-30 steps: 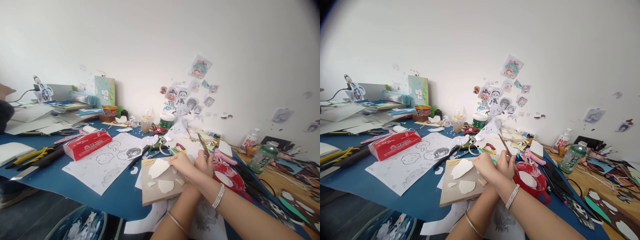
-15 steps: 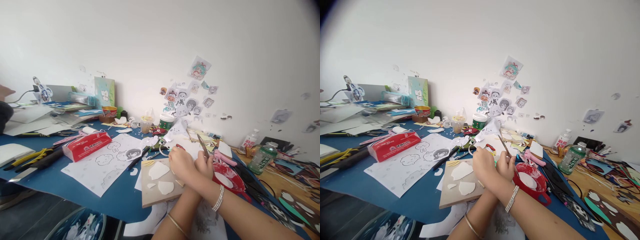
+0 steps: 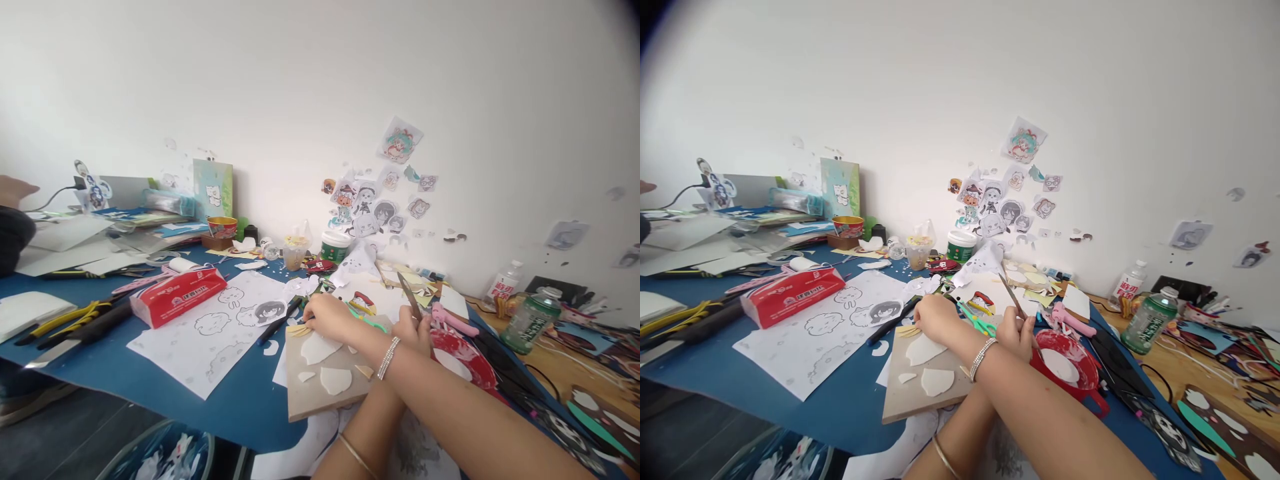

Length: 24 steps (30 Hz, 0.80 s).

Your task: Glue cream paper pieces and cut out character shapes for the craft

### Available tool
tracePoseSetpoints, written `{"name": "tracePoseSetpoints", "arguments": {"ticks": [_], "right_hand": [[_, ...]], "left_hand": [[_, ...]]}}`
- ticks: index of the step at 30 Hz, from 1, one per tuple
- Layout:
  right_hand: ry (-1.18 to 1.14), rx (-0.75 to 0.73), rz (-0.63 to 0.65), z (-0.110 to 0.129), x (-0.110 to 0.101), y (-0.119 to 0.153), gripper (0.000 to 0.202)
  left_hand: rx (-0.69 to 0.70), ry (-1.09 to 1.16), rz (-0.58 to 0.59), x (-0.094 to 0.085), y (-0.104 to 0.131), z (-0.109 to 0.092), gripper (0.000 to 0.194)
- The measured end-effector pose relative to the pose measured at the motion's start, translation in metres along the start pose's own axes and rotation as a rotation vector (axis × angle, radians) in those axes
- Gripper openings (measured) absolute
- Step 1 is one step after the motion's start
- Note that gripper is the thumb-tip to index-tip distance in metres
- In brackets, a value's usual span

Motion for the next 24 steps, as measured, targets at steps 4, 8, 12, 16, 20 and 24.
{"name": "tracePoseSetpoints", "arguments": {"ticks": [4, 8, 12, 16, 20, 24], "right_hand": [[-0.031, 0.015, 0.044, -0.002, 0.002, -0.006, 0.015], [-0.06, 0.043, 0.096, -0.006, 0.006, -0.011, 0.015], [-0.059, 0.058, 0.13, -0.005, 0.005, -0.014, 0.015], [-0.045, 0.034, 0.133, 0.0, 0.001, -0.014, 0.015], [-0.027, 0.013, 0.067, 0.005, -0.008, -0.004, 0.018], [-0.196, -0.044, -0.08, 0.008, -0.026, 0.024, 0.02]], "left_hand": [[0.008, -0.104, 0.007, -0.004, 0.003, -0.006, 0.014], [-0.007, -0.129, 0.046, -0.006, 0.004, -0.007, 0.014], [-0.009, -0.144, 0.063, -0.007, 0.003, -0.005, 0.016], [0.004, -0.145, 0.047, -0.006, 0.002, -0.003, 0.016], [-0.019, -0.089, 0.016, -0.002, 0.0, 0.001, 0.017], [0.001, -0.054, 0.04, -0.003, 0.001, 0.0, 0.016]]}}
Point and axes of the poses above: each hand's wrist, its own y-axis away from the middle knuckle, its own x-axis out of the palm, z = x × y, the point moved 1 cm from there along -y, towards the middle knuckle
